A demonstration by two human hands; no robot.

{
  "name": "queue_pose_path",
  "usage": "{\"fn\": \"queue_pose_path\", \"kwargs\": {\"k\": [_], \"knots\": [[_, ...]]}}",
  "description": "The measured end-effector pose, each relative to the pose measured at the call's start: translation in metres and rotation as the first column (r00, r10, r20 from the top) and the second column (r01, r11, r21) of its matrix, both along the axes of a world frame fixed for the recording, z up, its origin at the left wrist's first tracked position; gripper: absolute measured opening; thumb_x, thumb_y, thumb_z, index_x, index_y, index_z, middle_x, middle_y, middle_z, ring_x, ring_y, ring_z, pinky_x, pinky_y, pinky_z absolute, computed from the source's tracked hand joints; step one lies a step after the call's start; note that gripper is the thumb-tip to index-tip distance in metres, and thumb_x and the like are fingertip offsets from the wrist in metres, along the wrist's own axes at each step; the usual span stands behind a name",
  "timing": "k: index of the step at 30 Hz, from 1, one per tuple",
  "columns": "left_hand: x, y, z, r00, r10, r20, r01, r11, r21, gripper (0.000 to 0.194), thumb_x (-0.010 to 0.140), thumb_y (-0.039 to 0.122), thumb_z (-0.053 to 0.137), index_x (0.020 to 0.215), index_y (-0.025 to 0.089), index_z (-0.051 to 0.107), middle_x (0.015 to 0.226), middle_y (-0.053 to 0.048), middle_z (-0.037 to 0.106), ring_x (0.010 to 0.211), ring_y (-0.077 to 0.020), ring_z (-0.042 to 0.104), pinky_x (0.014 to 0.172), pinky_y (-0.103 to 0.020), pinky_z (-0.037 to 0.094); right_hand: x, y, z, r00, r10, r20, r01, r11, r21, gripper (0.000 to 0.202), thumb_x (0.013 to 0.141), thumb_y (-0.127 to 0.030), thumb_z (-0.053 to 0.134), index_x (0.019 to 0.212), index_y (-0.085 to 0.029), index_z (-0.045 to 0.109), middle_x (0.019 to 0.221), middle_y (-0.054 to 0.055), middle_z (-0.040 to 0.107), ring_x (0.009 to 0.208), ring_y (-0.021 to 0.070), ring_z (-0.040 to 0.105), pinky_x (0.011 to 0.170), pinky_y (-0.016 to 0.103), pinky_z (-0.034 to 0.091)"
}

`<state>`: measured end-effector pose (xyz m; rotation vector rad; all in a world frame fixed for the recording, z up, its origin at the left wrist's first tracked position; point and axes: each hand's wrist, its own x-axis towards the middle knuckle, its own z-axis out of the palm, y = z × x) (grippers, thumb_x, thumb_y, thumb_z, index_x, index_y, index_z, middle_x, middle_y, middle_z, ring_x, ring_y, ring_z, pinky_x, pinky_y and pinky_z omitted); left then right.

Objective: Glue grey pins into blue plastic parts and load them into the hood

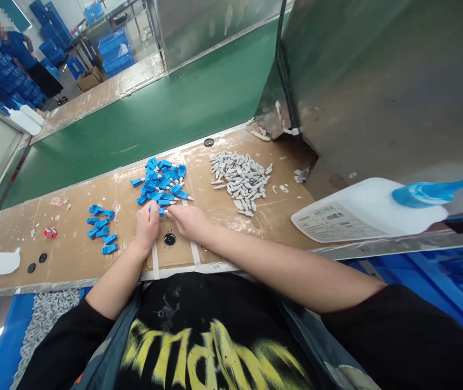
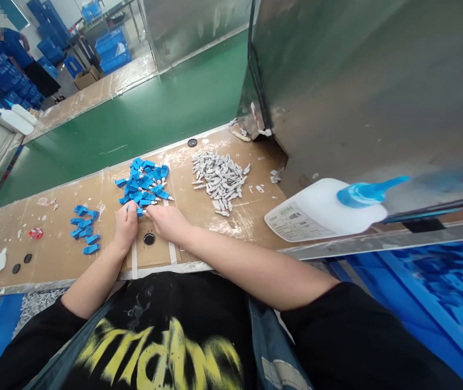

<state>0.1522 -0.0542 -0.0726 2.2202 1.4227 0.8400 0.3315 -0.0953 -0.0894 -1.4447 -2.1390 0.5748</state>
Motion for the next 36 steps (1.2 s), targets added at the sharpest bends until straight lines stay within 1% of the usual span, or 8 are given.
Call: {"fn": "queue_pose_path", "kwargs": {"k": [4,7,10,14,16,18,28,36], "knots": [[0.001,-0.010,0.020,0.989,0.022,-0.145,-0.023,1.000,-0.003,0.050,0.111,0.058,0.027,0.101,0.024,0.061,0.080,-0.004,0.064,0.072,-0.0228,0.062,0.067,-0.033,0.034,0.007,-0.003,0.007,0.999,0.002,0.046,-0.006,0.997,0.074,0.032,0.114,-0.033,0.037,0.107,-0.018,0.064,0.107,0.010,0.078,0.093,0.0209,0.071,0.072,0.031,0.034],[-0.009,-0.018,0.046,0.974,0.025,-0.223,-0.015,0.999,0.046,0.061,0.109,0.067,0.029,0.144,0.023,0.051,0.090,-0.004,0.071,0.073,-0.0245,0.066,0.065,-0.034,0.034,0.018,-0.008,0.021,0.995,0.008,0.104,-0.019,0.994,0.109,0.038,0.115,-0.040,0.034,0.106,-0.020,0.064,0.105,0.008,0.078,0.094,0.0211,0.072,0.070,0.031,0.034],[-0.035,-0.016,0.073,0.937,0.160,-0.312,-0.115,0.981,0.156,0.061,0.107,0.068,0.037,0.147,0.024,0.052,0.097,-0.007,0.073,0.083,-0.0262,0.069,0.067,-0.034,0.038,0.034,-0.010,0.034,0.974,-0.068,0.218,0.050,0.995,0.085,0.041,0.115,-0.043,0.032,0.104,-0.020,0.065,0.099,0.009,0.078,0.089,0.0232,0.073,0.067,0.032,0.031],[-0.089,0.002,0.092,0.664,0.377,-0.645,-0.294,0.926,0.238,0.050,0.106,0.058,0.042,0.125,0.021,0.068,0.117,-0.016,0.071,0.109,-0.0369,0.065,0.080,-0.040,0.046,0.043,0.011,0.041,0.906,-0.253,0.339,0.243,0.967,0.070,0.041,0.113,-0.038,0.032,0.105,-0.018,0.067,0.099,0.014,0.079,0.086,0.0264,0.075,0.064,0.033,0.032],[-0.114,0.014,0.091,0.503,0.317,-0.804,-0.346,0.926,0.149,0.049,0.104,0.056,0.043,0.119,0.019,0.072,0.121,-0.020,0.069,0.114,-0.0416,0.063,0.086,-0.045,0.048,0.040,0.028,0.043,0.892,-0.283,0.353,0.277,0.958,0.067,0.042,0.113,-0.038,0.034,0.103,-0.017,0.069,0.101,0.017,0.079,0.089,0.0276,0.076,0.065,0.032,0.036],[-0.131,0.023,0.085,0.441,0.211,-0.872,-0.382,0.924,0.031,0.046,0.101,0.055,0.046,0.118,0.022,0.073,0.123,-0.019,0.070,0.115,-0.0421,0.063,0.090,-0.047,0.047,0.037,0.044,0.048,0.900,-0.264,0.347,0.264,0.963,0.048,0.042,0.112,-0.040,0.037,0.101,-0.016,0.071,0.102,0.018,0.080,0.092,0.0277,0.075,0.067,0.031,0.040],[-0.144,0.024,0.065,0.514,0.217,-0.830,-0.300,0.952,0.063,0.034,0.101,0.045,0.047,0.104,0.025,0.073,0.113,-0.013,0.074,0.109,-0.0369,0.063,0.089,-0.045,0.043,0.115,0.023,0.053,0.787,-0.386,0.481,0.445,0.896,-0.008,0.022,0.099,-0.034,0.063,0.109,-0.020,0.076,0.123,0.016,0.069,0.110,0.0307,0.069,0.078,0.035,0.048],[-0.138,0.031,0.061,0.604,0.234,-0.762,-0.300,0.952,0.054,0.029,0.100,0.049,0.056,0.101,0.022,0.068,0.108,-0.013,0.075,0.106,-0.0356,0.065,0.085,-0.042,0.041,0.105,0.019,0.044,0.786,-0.338,0.517,0.391,0.920,0.006,0.026,0.102,-0.030,0.055,0.114,-0.017,0.075,0.124,0.018,0.066,0.113,0.0309,0.066,0.083,0.036,0.047]]}}
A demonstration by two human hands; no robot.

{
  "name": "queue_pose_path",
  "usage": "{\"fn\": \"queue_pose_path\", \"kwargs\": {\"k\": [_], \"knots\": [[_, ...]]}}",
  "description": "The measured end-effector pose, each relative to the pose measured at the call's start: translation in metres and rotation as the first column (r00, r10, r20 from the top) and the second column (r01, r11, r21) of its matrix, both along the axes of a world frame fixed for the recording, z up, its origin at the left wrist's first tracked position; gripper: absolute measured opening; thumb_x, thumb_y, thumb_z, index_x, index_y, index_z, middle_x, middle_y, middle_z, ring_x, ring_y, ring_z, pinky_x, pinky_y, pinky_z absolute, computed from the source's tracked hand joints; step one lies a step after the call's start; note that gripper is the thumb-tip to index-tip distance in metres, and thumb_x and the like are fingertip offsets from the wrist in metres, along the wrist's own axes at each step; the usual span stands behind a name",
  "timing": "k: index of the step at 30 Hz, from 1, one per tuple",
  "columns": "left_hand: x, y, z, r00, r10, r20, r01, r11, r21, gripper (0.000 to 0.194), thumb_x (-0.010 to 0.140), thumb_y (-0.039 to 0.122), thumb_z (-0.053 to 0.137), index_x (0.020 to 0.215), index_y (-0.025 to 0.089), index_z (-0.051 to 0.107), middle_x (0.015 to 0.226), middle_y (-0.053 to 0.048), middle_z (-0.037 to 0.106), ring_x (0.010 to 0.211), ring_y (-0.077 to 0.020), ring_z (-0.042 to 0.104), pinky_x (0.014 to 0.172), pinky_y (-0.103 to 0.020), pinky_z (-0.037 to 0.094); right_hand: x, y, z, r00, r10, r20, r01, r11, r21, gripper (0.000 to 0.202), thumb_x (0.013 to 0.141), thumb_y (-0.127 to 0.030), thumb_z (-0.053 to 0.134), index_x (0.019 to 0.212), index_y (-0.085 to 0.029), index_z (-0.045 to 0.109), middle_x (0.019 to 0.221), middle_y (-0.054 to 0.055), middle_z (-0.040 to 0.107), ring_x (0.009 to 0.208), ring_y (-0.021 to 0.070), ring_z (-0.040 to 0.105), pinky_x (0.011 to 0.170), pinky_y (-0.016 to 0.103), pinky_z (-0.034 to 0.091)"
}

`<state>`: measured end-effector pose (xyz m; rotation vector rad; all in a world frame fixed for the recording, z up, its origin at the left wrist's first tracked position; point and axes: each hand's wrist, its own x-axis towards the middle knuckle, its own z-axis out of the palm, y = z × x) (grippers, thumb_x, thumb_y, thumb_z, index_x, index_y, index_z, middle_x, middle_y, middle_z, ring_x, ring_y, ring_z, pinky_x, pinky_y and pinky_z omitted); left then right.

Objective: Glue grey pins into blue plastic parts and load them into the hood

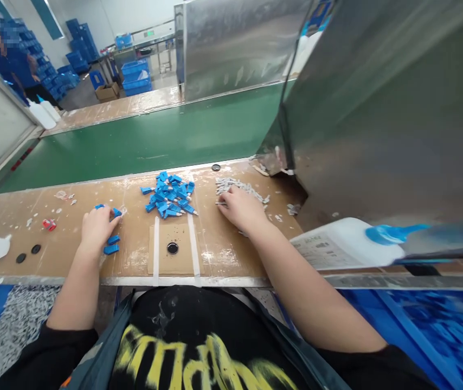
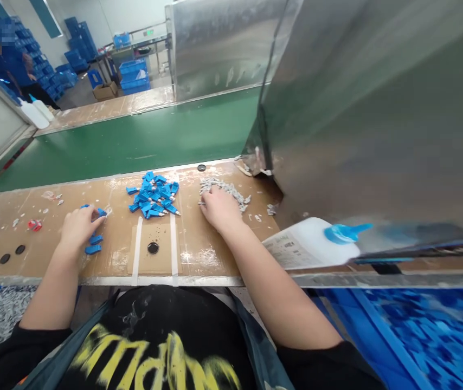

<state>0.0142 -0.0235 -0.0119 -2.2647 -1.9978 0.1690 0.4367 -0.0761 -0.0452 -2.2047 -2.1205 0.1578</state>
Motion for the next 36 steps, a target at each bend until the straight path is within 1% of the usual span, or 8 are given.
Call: {"fn": "queue_pose_path", "kwargs": {"k": [11,14,17,19,22,27,31,36], "knots": [[0.003,-0.001,-0.008,0.932,-0.145,0.331,0.106,0.986,0.132,0.015,0.090,0.024,0.063,0.080,0.022,0.051,0.096,-0.007,0.070,0.102,-0.0277,0.066,0.083,-0.039,0.044,0.000,0.012,-0.004,0.999,0.012,0.040,-0.009,0.996,-0.087,0.027,0.098,-0.025,0.053,0.106,-0.014,0.076,0.116,0.018,0.069,0.110,0.0307,0.065,0.084,0.037,0.043],[0.016,-0.002,-0.006,0.679,-0.165,0.716,0.075,0.985,0.156,0.020,0.086,0.021,0.065,0.075,0.020,0.048,0.108,-0.007,0.073,0.109,-0.0251,0.069,0.085,-0.035,0.048,0.002,0.012,-0.005,1.000,0.008,0.005,-0.007,0.998,-0.061,0.023,0.097,-0.024,0.055,0.101,-0.016,0.077,0.113,0.016,0.071,0.109,0.0302,0.065,0.084,0.037,0.042],[0.044,-0.002,-0.007,0.175,-0.070,0.982,0.102,0.993,0.052,0.025,0.082,0.029,0.079,0.091,0.020,0.057,0.129,-0.008,0.070,0.100,-0.0221,0.073,0.079,-0.031,0.053,0.004,0.010,-0.003,0.997,0.001,-0.074,0.003,0.999,0.051,0.018,0.096,-0.027,0.059,0.098,-0.017,0.074,0.110,0.015,0.073,0.105,0.0298,0.065,0.084,0.037,0.042],[0.068,-0.003,-0.010,-0.126,0.037,0.991,0.181,0.983,-0.013,0.044,0.077,0.033,0.089,0.111,0.021,0.063,0.135,-0.009,0.068,0.099,-0.0204,0.073,0.077,-0.028,0.056,0.000,0.009,-0.001,0.978,-0.011,-0.209,0.035,0.993,0.112,0.015,0.096,-0.028,0.060,0.098,-0.019,0.072,0.103,0.012,0.075,0.097,0.0277,0.066,0.079,0.035,0.042],[0.104,-0.004,-0.019,-0.393,0.202,0.897,0.266,0.959,-0.099,0.054,0.075,0.030,0.093,0.124,0.021,0.071,0.135,-0.009,0.068,0.100,-0.0154,0.070,0.076,-0.021,0.056,-0.017,0.008,-0.001,0.829,0.116,-0.548,-0.020,0.984,0.178,0.016,0.097,-0.034,0.061,0.098,-0.021,0.070,0.092,0.007,0.075,0.084,0.0226,0.066,0.075,0.032,0.044],[0.133,-0.003,-0.041,-0.605,0.302,0.737,0.261,0.949,-0.175,0.041,0.079,0.018,0.087,0.119,0.022,0.077,0.131,-0.008,0.071,0.086,-0.0098,0.064,0.071,-0.019,0.054,-0.059,0.003,-0.022,0.402,0.257,-0.879,-0.153,0.965,0.213,0.041,0.101,-0.056,0.059,0.092,-0.019,0.075,0.075,0.002,0.067,0.070,0.0168,0.058,0.069,0.030,0.045],[0.132,-0.002,-0.054,-0.694,0.317,0.646,0.243,0.948,-0.204,0.026,0.094,0.030,0.077,0.117,0.019,0.078,0.131,-0.010,0.072,0.085,-0.0107,0.065,0.068,-0.019,0.054,-0.070,-0.008,-0.036,0.349,0.277,-0.895,-0.277,0.943,0.184,0.046,0.106,-0.055,0.050,0.109,-0.019,0.078,0.086,0.004,0.071,0.078,0.0171,0.063,0.078,0.032,0.050],[0.133,-0.003,-0.061,-0.653,0.246,0.717,0.250,0.963,-0.102,0.037,0.089,0.032,0.084,0.124,0.024,0.076,0.138,-0.007,0.070,0.090,-0.0120,0.068,0.070,-0.020,0.056,-0.068,-0.016,-0.039,0.307,0.378,-0.873,-0.421,0.877,0.231,0.036,0.107,-0.047,0.055,0.130,-0.025,0.072,0.114,0.007,0.075,0.095,0.0192,0.071,0.091,0.037,0.057]]}}
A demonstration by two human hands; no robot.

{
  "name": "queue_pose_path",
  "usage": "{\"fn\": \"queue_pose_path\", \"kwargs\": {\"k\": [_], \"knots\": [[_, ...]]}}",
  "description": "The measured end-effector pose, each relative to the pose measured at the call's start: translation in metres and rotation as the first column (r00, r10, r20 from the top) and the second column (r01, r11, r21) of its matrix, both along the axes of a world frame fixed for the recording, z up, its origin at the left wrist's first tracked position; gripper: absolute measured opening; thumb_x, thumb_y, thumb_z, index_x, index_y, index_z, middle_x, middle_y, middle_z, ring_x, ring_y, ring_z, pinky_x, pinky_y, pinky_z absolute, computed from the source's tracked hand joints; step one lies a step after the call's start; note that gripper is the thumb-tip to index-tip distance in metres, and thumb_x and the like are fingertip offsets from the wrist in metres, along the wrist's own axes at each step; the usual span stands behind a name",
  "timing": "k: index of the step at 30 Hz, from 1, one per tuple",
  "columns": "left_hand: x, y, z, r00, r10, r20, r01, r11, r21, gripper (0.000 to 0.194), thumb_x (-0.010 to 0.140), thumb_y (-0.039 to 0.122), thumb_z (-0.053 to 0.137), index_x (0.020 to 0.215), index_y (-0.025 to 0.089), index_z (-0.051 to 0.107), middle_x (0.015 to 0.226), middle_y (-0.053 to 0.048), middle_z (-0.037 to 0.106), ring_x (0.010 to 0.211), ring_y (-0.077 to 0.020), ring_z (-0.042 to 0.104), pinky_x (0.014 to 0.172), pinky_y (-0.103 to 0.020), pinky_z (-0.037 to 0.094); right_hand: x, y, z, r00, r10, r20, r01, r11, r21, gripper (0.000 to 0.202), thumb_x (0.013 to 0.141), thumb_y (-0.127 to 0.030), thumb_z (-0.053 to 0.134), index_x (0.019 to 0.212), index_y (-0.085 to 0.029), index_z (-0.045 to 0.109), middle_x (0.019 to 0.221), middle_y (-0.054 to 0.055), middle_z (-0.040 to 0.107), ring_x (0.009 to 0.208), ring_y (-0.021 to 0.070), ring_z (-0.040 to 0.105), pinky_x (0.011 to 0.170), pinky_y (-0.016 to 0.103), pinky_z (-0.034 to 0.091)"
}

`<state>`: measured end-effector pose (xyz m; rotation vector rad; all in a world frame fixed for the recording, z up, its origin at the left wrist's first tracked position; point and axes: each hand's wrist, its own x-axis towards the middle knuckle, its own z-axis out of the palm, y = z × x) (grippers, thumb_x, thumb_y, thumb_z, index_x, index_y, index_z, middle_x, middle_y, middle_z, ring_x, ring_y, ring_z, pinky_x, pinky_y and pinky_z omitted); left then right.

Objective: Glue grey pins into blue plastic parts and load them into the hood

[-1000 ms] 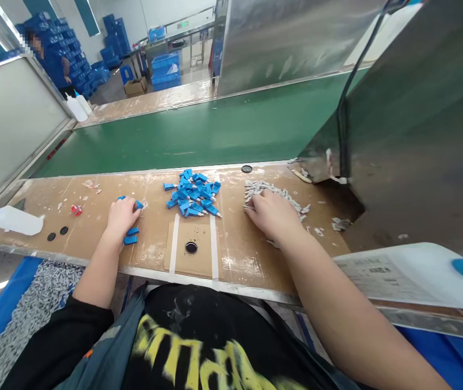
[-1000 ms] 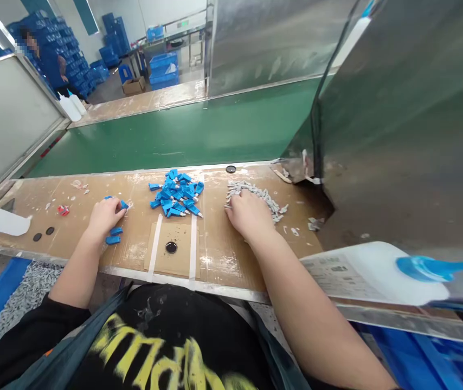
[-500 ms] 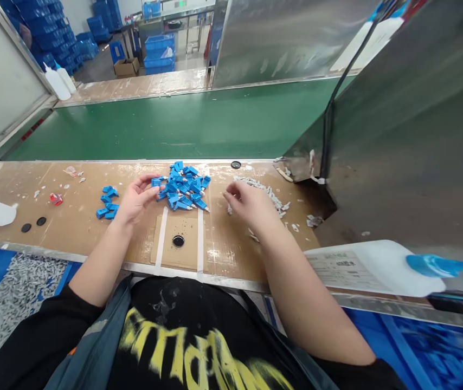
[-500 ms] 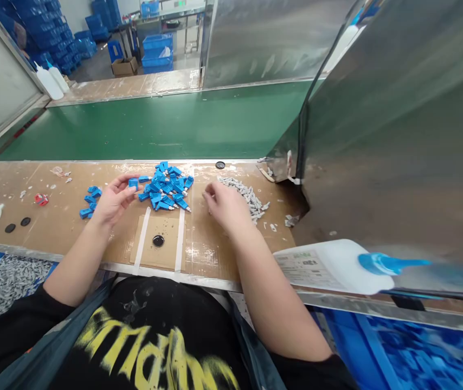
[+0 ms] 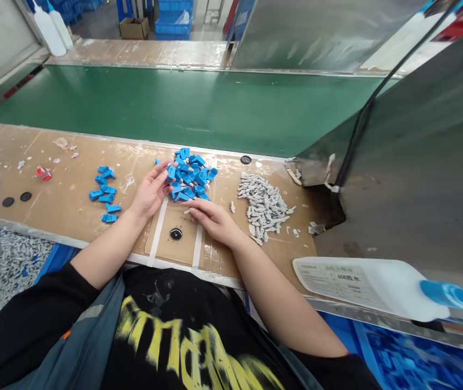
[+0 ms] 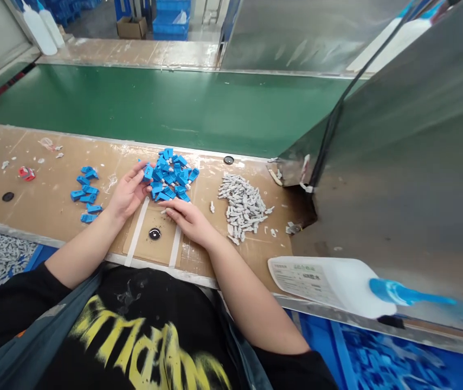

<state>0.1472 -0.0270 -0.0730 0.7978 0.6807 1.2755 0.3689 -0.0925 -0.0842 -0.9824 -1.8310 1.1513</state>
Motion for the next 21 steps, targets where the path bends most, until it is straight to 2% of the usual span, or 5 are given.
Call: {"fn": "queue_pose_path", "kwargs": {"k": [4,8,14,17,21], "knots": [[0.004,0.001,-0.006,0.995,-0.015,-0.095,0.020,0.998,0.057,0.052,0.081,0.035,0.092,0.129,0.024,0.073,0.136,-0.008,0.071,0.103,-0.0168,0.069,0.075,-0.022,0.056,0.002,-0.002,-0.003,1.000,0.000,0.022,0.001,0.999,-0.043,0.027,0.099,-0.046,0.070,0.111,-0.022,0.075,0.107,0.007,0.078,0.089,0.0201,0.074,0.081,0.034,0.059],[0.007,0.002,-0.014,0.986,-0.028,-0.165,0.044,0.995,0.094,0.064,0.076,0.044,0.096,0.131,0.023,0.071,0.128,-0.009,0.074,0.111,-0.0228,0.070,0.087,-0.031,0.058,0.003,-0.003,-0.001,0.986,0.127,0.112,-0.139,0.984,0.110,0.022,0.103,-0.041,0.065,0.108,-0.023,0.078,0.102,0.007,0.079,0.093,0.0203,0.073,0.086,0.034,0.059],[0.013,-0.002,-0.010,0.977,-0.018,-0.214,0.066,0.974,0.217,0.051,0.079,0.048,0.095,0.119,0.023,0.075,0.118,-0.008,0.075,0.116,-0.0248,0.069,0.095,-0.033,0.058,-0.002,-0.009,0.008,0.931,0.308,0.195,-0.343,0.923,0.178,0.028,0.110,-0.035,0.052,0.121,-0.022,0.074,0.109,0.010,0.074,0.103,0.0207,0.072,0.094,0.035,0.058],[0.015,-0.008,-0.002,0.974,0.002,-0.228,0.052,0.972,0.231,0.047,0.078,0.045,0.095,0.114,0.022,0.075,0.119,-0.008,0.073,0.121,-0.0268,0.066,0.102,-0.036,0.056,-0.004,-0.011,0.007,0.920,0.339,0.197,-0.375,0.907,0.190,0.029,0.110,-0.035,0.052,0.121,-0.023,0.075,0.109,0.011,0.074,0.104,0.0213,0.072,0.094,0.036,0.059],[0.017,-0.012,0.002,0.977,-0.018,-0.212,0.054,0.985,0.166,0.045,0.077,0.039,0.097,0.112,0.020,0.075,0.119,-0.009,0.071,0.126,-0.0308,0.063,0.098,-0.038,0.057,-0.006,-0.010,0.004,0.926,0.334,0.179,-0.363,0.915,0.174,0.029,0.109,-0.036,0.053,0.119,-0.023,0.077,0.106,0.010,0.075,0.101,0.0214,0.072,0.092,0.037,0.059]]}}
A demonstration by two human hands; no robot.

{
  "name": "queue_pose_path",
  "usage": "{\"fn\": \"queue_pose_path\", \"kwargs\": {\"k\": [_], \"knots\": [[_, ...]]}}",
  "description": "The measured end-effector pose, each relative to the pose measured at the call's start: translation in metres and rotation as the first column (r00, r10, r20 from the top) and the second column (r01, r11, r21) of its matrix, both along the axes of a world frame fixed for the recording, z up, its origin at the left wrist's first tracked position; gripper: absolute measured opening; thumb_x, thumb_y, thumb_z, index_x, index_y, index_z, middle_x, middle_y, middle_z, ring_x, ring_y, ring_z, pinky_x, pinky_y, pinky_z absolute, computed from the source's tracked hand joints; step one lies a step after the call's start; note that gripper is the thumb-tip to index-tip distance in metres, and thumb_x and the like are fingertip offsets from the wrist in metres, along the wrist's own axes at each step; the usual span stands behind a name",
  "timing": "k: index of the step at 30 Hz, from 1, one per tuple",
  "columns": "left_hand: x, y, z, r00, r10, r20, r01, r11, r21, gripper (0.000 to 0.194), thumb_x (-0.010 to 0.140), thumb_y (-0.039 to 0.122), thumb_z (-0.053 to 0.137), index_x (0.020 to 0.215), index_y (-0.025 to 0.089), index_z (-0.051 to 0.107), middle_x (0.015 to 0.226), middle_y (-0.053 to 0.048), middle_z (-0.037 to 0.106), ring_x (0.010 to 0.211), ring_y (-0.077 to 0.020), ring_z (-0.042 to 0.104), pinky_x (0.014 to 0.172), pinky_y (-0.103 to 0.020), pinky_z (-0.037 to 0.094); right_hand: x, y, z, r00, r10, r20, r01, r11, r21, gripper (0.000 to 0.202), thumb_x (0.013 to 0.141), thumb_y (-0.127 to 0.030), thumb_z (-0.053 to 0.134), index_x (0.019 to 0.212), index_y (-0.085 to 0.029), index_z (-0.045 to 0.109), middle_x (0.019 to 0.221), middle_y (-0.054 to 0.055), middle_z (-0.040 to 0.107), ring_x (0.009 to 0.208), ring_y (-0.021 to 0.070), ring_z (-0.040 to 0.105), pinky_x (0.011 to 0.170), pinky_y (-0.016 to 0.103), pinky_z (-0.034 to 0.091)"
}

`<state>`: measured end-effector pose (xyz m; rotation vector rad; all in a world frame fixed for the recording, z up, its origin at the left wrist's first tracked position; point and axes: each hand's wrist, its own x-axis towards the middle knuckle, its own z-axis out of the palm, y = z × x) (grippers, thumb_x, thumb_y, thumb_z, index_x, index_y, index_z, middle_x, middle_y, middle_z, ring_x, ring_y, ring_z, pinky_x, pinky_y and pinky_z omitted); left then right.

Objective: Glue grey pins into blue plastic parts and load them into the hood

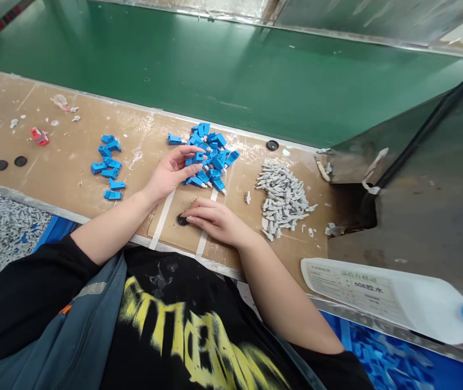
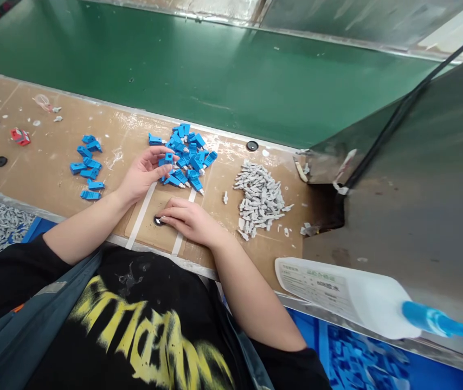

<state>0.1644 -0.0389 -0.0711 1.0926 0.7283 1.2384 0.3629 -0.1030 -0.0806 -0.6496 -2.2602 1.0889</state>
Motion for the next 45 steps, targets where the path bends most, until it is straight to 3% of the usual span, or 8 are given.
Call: {"fn": "queue_pose_path", "kwargs": {"k": [7,10,14,18,25,32,39,45], "knots": [[0.000,0.002,-0.016,0.991,0.007,-0.133,0.002,0.998,0.064,0.054,0.084,0.054,0.089,0.121,0.020,0.071,0.116,-0.010,0.073,0.096,-0.0251,0.071,0.080,-0.034,0.058,0.000,-0.002,0.002,0.999,-0.014,-0.044,0.011,0.998,-0.060,0.026,0.107,-0.034,0.059,0.115,-0.023,0.080,0.102,0.010,0.076,0.096,0.0208,0.072,0.087,0.037,0.058],[-0.003,-0.001,-0.017,0.956,-0.021,-0.292,0.056,0.992,0.112,0.050,0.095,0.057,0.074,0.130,0.022,0.065,0.095,-0.006,0.073,0.069,-0.0171,0.065,0.069,-0.030,0.053,0.006,-0.002,0.004,0.967,-0.194,-0.164,0.177,0.978,-0.111,0.021,0.102,-0.036,0.066,0.108,-0.024,0.082,0.095,0.008,0.076,0.087,0.0198,0.071,0.082,0.037,0.058],[-0.008,-0.005,-0.012,0.841,0.002,-0.541,0.144,0.963,0.229,0.039,0.098,0.053,0.071,0.123,0.022,0.068,0.091,-0.003,0.073,0.073,-0.0177,0.063,0.077,-0.031,0.050,0.015,0.003,-0.003,0.749,-0.587,-0.308,0.537,0.809,-0.237,0.024,0.095,-0.046,0.073,0.101,-0.025,0.082,0.091,0.006,0.075,0.084,0.0216,0.069,0.083,0.040,0.058],[-0.010,-0.006,-0.008,0.751,0.007,-0.660,0.240,0.928,0.283,0.033,0.096,0.049,0.073,0.116,0.023,0.072,0.109,-0.006,0.074,0.089,-0.0221,0.065,0.089,-0.034,0.048,0.019,0.014,-0.009,0.597,-0.740,-0.311,0.669,0.673,-0.316,0.031,0.092,-0.052,0.074,0.105,-0.025,0.081,0.085,0.005,0.071,0.074,0.0194,0.065,0.076,0.039,0.056],[-0.010,-0.005,-0.011,0.699,-0.028,-0.714,0.318,0.907,0.276,0.033,0.098,0.051,0.069,0.116,0.023,0.072,0.093,-0.004,0.071,0.077,-0.0202,0.063,0.080,-0.033,0.047,0.016,0.018,-0.005,0.647,-0.711,-0.276,0.654,0.703,-0.279,0.027,0.094,-0.048,0.072,0.104,-0.024,0.082,0.096,0.006,0.076,0.085,0.0204,0.069,0.082,0.038,0.057],[-0.012,-0.008,-0.008,0.645,0.030,-0.764,0.349,0.877,0.329,0.035,0.103,0.051,0.061,0.122,0.023,0.071,0.110,-0.006,0.076,0.093,-0.0237,0.069,0.086,-0.034,0.049,0.015,0.017,-0.005,0.763,-0.638,-0.103,0.641,0.767,-0.002,0.032,0.104,-0.047,0.059,0.113,-0.026,0.081,0.108,0.009,0.078,0.100,0.0238,0.073,0.093,0.040,0.059],[-0.019,-0.008,-0.002,0.379,0.178,-0.908,0.400,0.853,0.334,0.035,0.104,0.053,0.058,0.123,0.027,0.072,0.104,-0.006,0.077,0.090,-0.0265,0.071,0.080,-0.034,0.048,0.021,0.022,-0.017,0.765,-0.593,0.251,0.445,0.769,0.459,0.034,0.111,-0.033,0.045,0.117,-0.018,0.075,0.105,0.015,0.074,0.097,0.0272,0.067,0.086,0.038,0.052],[-0.019,-0.006,0.000,0.394,0.079,-0.916,0.495,0.821,0.284,0.035,0.106,0.049,0.055,0.128,0.024,0.067,0.116,-0.008,0.076,0.101,-0.0286,0.072,0.084,-0.035,0.050,0.018,0.023,-0.023,0.772,-0.554,0.313,0.335,0.772,0.539,0.030,0.110,-0.023,0.043,0.111,-0.014,0.071,0.100,0.014,0.070,0.091,0.0255,0.062,0.082,0.037,0.047]]}}
